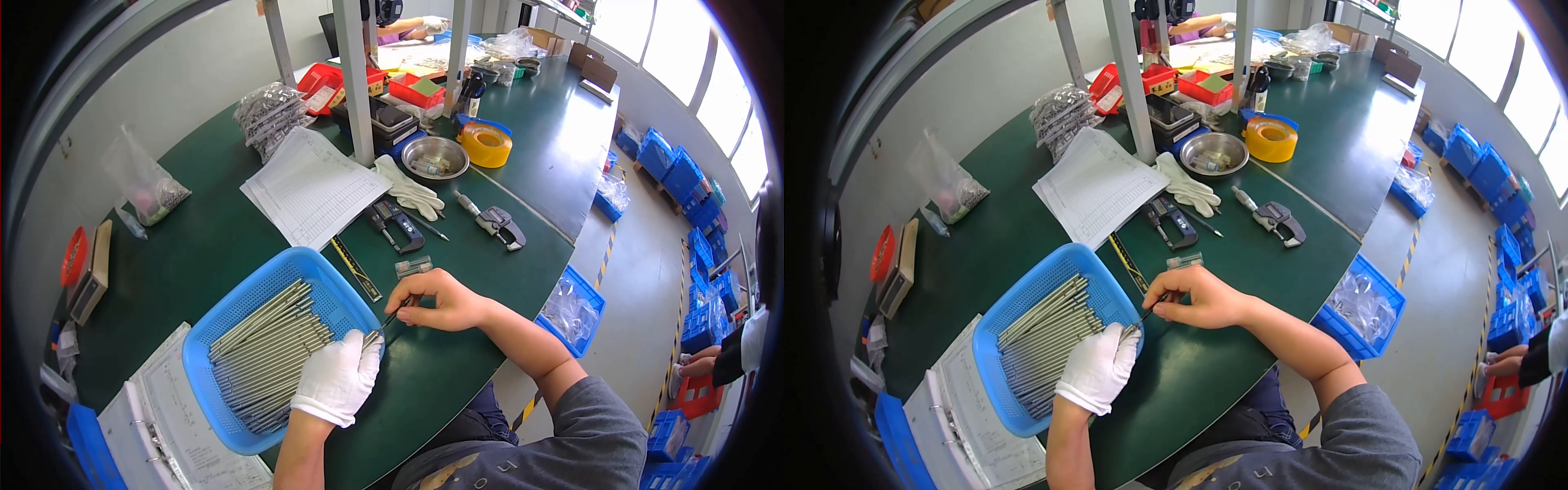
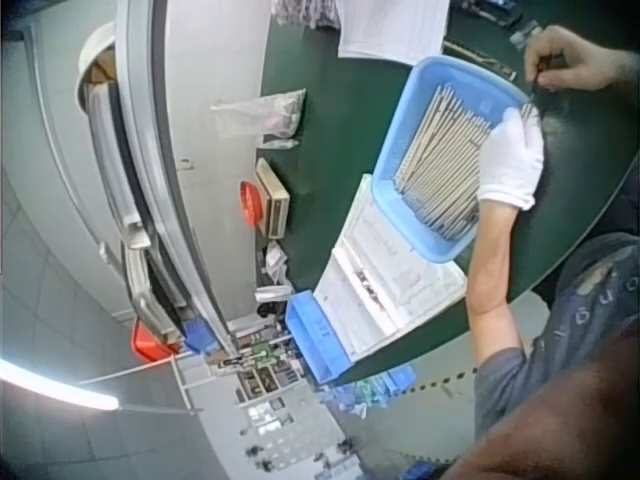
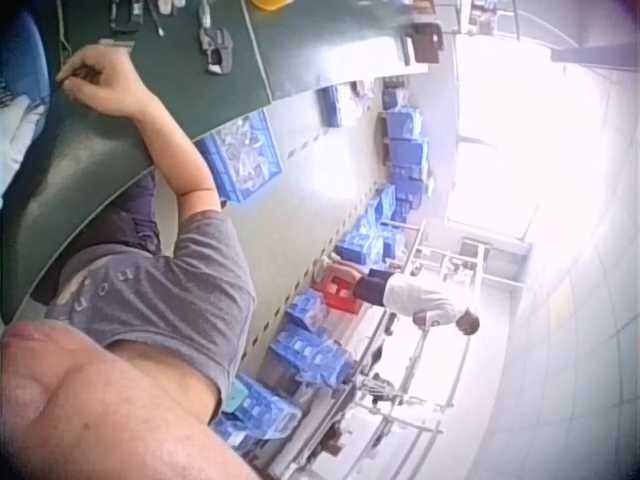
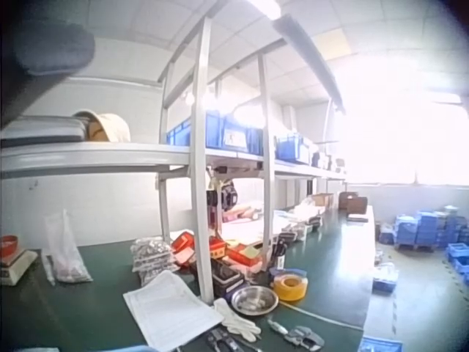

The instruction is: Inspecting and measuring metal rods using a caliper at a quality control workbench.

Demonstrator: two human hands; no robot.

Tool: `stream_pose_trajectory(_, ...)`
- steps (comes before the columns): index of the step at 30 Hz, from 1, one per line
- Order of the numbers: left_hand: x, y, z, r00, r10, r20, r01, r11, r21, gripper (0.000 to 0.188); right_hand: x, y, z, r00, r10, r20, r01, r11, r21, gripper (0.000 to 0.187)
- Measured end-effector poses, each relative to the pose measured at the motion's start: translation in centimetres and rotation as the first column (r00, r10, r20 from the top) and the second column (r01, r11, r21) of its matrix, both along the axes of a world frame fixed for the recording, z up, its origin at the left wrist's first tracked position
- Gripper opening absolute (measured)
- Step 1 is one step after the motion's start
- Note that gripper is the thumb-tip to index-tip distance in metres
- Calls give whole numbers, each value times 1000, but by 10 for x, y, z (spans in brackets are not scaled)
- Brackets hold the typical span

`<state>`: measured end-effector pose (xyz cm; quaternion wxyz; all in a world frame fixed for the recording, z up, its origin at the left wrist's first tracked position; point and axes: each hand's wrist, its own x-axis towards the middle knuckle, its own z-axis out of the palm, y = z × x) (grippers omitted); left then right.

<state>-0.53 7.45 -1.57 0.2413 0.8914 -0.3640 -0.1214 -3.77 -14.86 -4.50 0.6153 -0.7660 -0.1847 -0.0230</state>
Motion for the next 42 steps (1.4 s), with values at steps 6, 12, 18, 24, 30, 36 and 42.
stream_pose_trajectory(6, 1, -1, 0, 1000, 3, 4, -3, 1000, 4, 38, 2, 0, -3, 993, -36, 116, 46, 995, -87, 13)
stream_pose_trajectory(12, 1, -1, -1, 1000, -2, 1, 2, 1000, -12, 38, 0, 1, -2, 983, -55, 173, 78, 989, -126, 12)
stream_pose_trajectory(18, 2, -1, -1, 1000, 1, 8, -1, 1000, -4, 37, 1, 0, -4, 975, -48, 216, 83, 984, -155, 14)
stream_pose_trajectory(24, -2, 0, -2, 1000, -9, 9, 9, 1000, -24, 37, -5, 4, -3, 979, -53, 198, 92, 978, -190, 19)
stream_pose_trajectory(30, -3, 4, -4, 1000, 2, 20, -1, 999, -32, 36, -4, 8, -8, 974, -61, 217, 107, 973, -206, 15)
stream_pose_trajectory(36, -3, -2, 4, 1000, 5, 16, -4, 999, -32, 32, -3, 4, 2, 892, -159, 424, 232, 965, -125, 12)
stream_pose_trajectory(42, 3, 1, -2, 1000, 0, 6, 0, 999, -38, 31, 3, 7, -2, 895, -104, 435, 193, 967, -167, 12)
